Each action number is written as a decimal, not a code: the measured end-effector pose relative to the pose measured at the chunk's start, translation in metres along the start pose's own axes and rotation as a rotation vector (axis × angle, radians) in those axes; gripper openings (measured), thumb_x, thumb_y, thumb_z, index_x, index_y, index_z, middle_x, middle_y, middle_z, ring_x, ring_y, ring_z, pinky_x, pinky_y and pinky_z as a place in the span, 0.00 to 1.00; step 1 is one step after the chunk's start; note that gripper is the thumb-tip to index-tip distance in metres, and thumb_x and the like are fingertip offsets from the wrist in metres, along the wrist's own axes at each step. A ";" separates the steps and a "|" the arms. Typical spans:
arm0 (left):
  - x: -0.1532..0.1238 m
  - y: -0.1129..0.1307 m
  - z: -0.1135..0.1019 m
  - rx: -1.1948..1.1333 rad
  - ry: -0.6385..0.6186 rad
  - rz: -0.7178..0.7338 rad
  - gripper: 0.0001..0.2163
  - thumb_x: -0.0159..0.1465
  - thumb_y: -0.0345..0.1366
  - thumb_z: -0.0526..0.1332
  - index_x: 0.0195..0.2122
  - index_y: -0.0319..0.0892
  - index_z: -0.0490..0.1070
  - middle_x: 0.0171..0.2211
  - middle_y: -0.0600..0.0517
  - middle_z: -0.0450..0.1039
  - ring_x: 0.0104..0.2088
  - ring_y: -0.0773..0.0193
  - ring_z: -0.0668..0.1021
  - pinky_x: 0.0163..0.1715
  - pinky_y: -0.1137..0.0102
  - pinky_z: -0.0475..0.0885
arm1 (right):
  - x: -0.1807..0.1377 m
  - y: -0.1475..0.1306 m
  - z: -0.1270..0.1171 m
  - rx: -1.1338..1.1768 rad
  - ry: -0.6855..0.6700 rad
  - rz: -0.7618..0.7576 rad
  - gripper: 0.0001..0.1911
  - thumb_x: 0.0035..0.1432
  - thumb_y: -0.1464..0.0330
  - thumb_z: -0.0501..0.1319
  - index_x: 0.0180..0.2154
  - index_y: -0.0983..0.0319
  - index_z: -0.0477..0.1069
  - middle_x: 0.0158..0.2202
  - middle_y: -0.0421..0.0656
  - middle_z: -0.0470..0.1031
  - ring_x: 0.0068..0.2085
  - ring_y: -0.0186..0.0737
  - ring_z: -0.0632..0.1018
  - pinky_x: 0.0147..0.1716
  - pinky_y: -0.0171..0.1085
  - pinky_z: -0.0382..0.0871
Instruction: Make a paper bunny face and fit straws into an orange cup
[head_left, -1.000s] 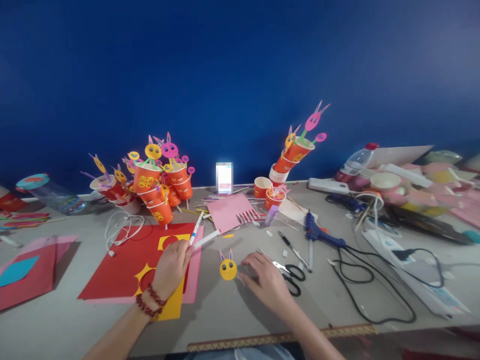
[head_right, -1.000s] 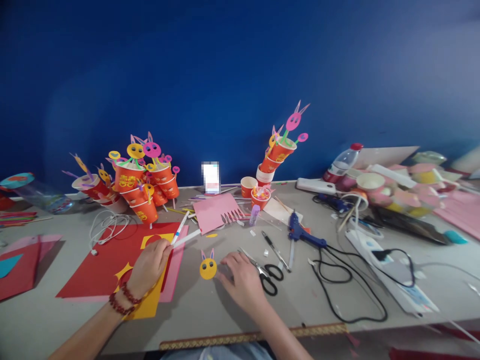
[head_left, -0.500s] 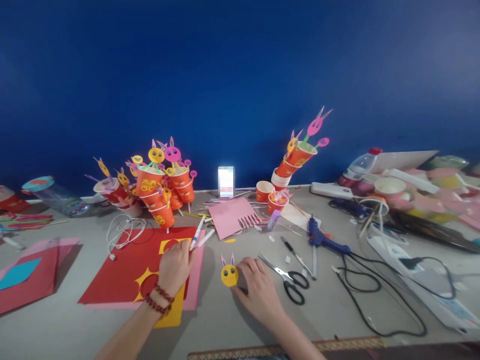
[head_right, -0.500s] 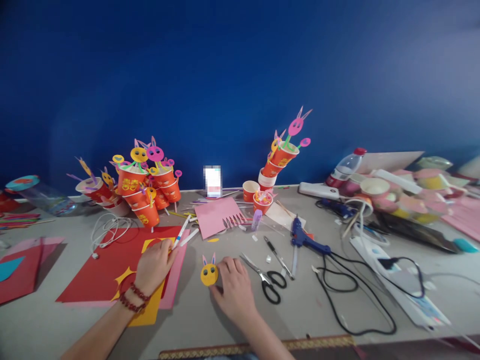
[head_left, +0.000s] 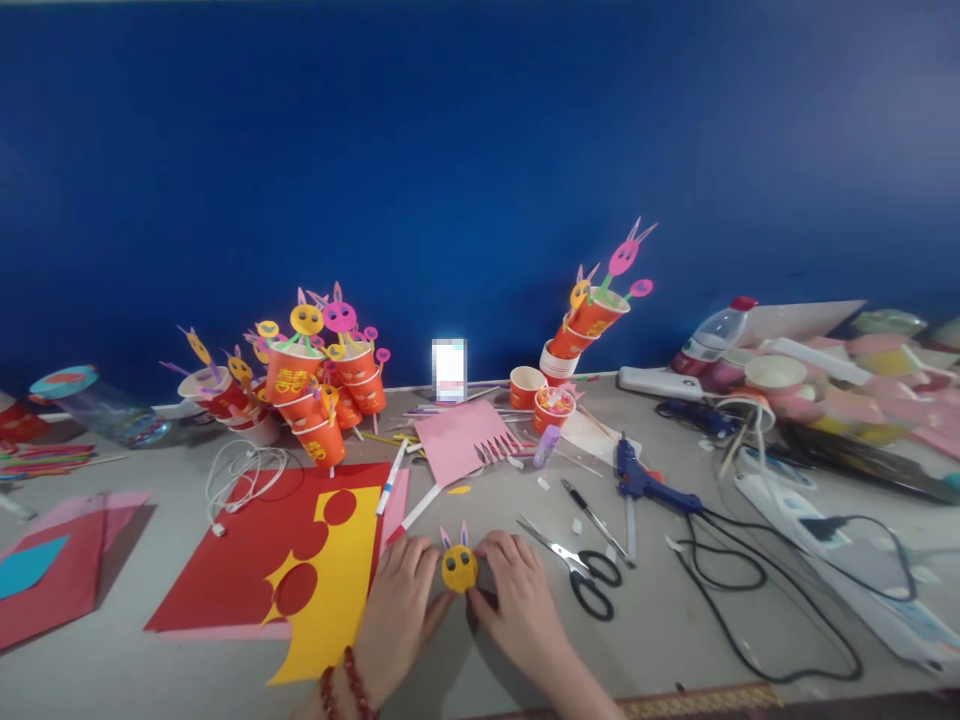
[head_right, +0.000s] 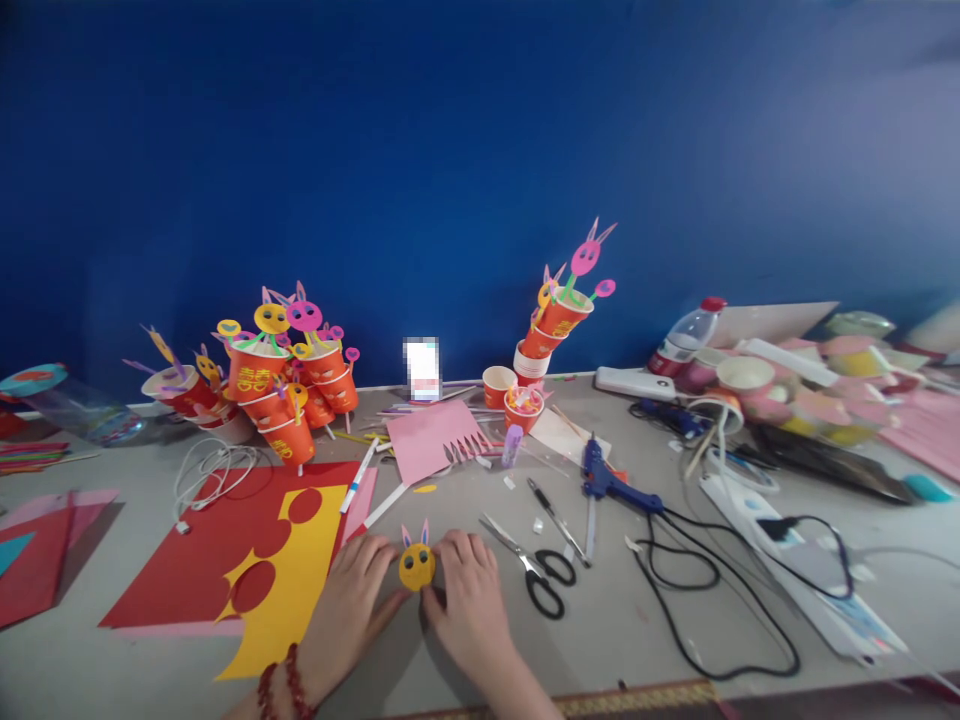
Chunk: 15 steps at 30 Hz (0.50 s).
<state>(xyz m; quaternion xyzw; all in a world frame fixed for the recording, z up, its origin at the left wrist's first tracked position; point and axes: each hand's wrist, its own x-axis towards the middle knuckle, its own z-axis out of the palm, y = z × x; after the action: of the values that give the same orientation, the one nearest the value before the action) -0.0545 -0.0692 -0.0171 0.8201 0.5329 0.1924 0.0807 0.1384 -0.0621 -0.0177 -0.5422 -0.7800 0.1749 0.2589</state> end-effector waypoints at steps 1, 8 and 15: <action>0.000 0.000 0.001 -0.010 -0.002 -0.001 0.11 0.66 0.39 0.61 0.49 0.45 0.67 0.44 0.48 0.71 0.47 0.49 0.74 0.49 0.52 0.70 | -0.001 0.000 0.000 0.007 0.003 0.001 0.15 0.51 0.78 0.61 0.41 0.59 0.69 0.44 0.47 0.72 0.46 0.52 0.71 0.46 0.48 0.67; 0.001 0.003 0.000 -0.066 -0.016 -0.010 0.10 0.67 0.36 0.59 0.49 0.45 0.67 0.45 0.47 0.71 0.47 0.50 0.74 0.47 0.53 0.71 | -0.005 0.003 0.004 -0.010 0.050 -0.042 0.14 0.53 0.76 0.62 0.43 0.60 0.69 0.45 0.49 0.73 0.46 0.53 0.73 0.46 0.50 0.69; 0.002 0.003 0.005 -0.080 -0.025 -0.027 0.09 0.66 0.35 0.60 0.47 0.46 0.67 0.44 0.48 0.71 0.46 0.50 0.74 0.47 0.53 0.70 | -0.006 0.004 -0.011 0.159 -0.007 0.061 0.15 0.56 0.72 0.62 0.47 0.59 0.72 0.46 0.48 0.77 0.44 0.51 0.78 0.44 0.47 0.74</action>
<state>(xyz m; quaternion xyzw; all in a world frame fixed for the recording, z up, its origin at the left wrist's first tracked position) -0.0493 -0.0680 -0.0206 0.8112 0.5348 0.2021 0.1225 0.1502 -0.0665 -0.0125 -0.5426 -0.7478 0.2463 0.2929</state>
